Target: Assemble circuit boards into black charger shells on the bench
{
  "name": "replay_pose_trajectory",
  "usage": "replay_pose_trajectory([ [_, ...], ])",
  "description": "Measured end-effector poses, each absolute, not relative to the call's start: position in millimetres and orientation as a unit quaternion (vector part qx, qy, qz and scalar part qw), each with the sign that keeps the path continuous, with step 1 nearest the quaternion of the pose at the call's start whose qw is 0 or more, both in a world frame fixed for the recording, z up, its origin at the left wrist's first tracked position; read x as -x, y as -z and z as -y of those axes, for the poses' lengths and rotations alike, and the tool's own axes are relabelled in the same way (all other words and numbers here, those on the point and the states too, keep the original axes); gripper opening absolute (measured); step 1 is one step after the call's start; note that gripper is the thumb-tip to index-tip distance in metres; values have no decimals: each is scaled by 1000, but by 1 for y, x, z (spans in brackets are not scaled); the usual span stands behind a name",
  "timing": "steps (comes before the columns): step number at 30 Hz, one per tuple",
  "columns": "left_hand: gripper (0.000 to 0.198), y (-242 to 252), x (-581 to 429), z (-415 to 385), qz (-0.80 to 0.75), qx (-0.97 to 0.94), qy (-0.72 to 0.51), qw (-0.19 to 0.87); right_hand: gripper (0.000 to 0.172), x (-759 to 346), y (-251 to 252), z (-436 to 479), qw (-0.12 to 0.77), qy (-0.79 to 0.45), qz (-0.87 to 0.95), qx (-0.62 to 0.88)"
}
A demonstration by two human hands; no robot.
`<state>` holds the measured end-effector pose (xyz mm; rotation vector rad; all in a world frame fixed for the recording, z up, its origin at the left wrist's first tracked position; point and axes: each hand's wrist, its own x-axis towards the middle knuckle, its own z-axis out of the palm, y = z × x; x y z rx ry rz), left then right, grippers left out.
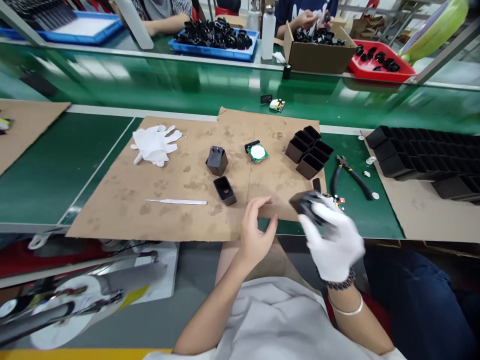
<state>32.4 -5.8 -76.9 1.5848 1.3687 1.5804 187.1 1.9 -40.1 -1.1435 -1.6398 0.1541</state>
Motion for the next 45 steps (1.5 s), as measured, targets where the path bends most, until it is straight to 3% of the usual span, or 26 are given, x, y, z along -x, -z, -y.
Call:
replay_pose_trajectory([
  [4,36,70,-35,3,-515,-598,-550,275,22,-182,61,-9,468,-139,709,508],
  [9,68,62,-32,2,-473,-646,-481,356,26,-185,66,-10,471,-193,704,495],
  [12,79,58,-30,2,-461,-665,-444,385,35,-188,68,-6,486,-203,684,504],
  [15,81,56,-33,1,-452,-671,-443,386,54,-187,74,-4,498,-219,646,535],
  [17,79,54,-41,0,-450,-670,-455,377,58,-186,77,-4,499,-240,631,544],
  [24,59,37,-75,-11,-595,-598,-454,285,50,-183,79,-4,484,-233,620,571],
  [28,47,29,-75,-17,-620,-603,-437,248,56,-184,80,-4,481,-242,627,564],
  [33,42,17,-69,-19,-630,-618,-410,230,59,-185,78,-5,470,-232,641,560],
  [45,50,9,-74,-10,-694,-632,-285,194,44,-189,71,-7,492,-201,701,476],
])
